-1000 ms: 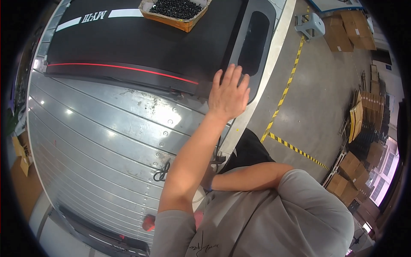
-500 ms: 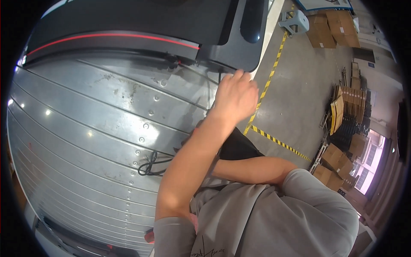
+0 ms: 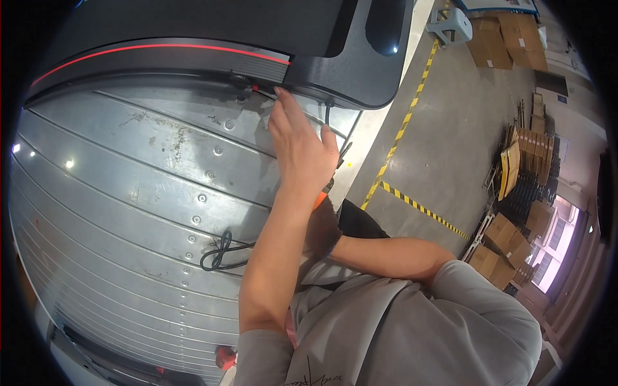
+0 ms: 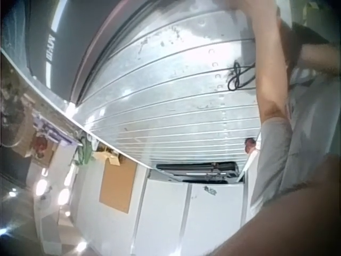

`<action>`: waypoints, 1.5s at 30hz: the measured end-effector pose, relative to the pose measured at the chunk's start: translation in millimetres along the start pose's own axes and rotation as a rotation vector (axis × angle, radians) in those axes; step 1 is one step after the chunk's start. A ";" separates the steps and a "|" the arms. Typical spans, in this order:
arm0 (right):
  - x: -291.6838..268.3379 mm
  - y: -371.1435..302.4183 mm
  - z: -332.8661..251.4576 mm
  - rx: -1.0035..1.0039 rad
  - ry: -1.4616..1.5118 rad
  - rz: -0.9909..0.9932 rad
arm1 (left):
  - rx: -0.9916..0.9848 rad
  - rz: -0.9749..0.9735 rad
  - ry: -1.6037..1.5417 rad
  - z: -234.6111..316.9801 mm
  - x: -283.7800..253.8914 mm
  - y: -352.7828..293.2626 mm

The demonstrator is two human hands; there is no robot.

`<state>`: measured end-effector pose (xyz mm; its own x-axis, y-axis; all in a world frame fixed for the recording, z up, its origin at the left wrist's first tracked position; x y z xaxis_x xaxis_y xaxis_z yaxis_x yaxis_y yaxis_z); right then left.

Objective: Assembling the base and motor housing of electric treadmills on a factory production line.

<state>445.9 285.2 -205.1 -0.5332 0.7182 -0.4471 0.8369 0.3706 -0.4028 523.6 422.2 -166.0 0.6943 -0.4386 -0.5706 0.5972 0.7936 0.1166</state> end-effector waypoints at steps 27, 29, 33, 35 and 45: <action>-4.1 -7.5 -1.2 0.191 0.157 0.142 | 0.299 0.062 0.184 -7.4 -27.4 -0.8; -1.9 -6.4 1.9 0.197 0.263 0.138 | 0.278 0.057 0.083 -15.5 -28.7 -10.3; -3.1 -4.4 16.3 0.195 0.293 0.094 | 0.103 -0.009 -0.171 -33.7 -41.0 -12.9; -5.1 -0.2 -7.0 0.175 0.309 0.114 | 0.010 -0.127 -0.220 -35.4 -50.4 -14.8; 22.7 -4.0 -49.5 0.252 0.589 -0.290 | -0.145 -0.552 -0.031 -37.3 -81.0 1.5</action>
<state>436.6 329.1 -174.1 -0.5159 0.8366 0.1845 0.5787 0.4991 -0.6450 453.3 474.6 -149.9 0.3074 -0.8151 -0.4910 0.8149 0.4919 -0.3065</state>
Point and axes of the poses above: each hand's wrist, its own y-axis towards the middle knuckle, its own x-axis out of the palm, z = x × y, the point moved 6 cm from there along y, towards the middle knuckle, and after that the axes turned 13 degrees about z, right-handed, at the moved point
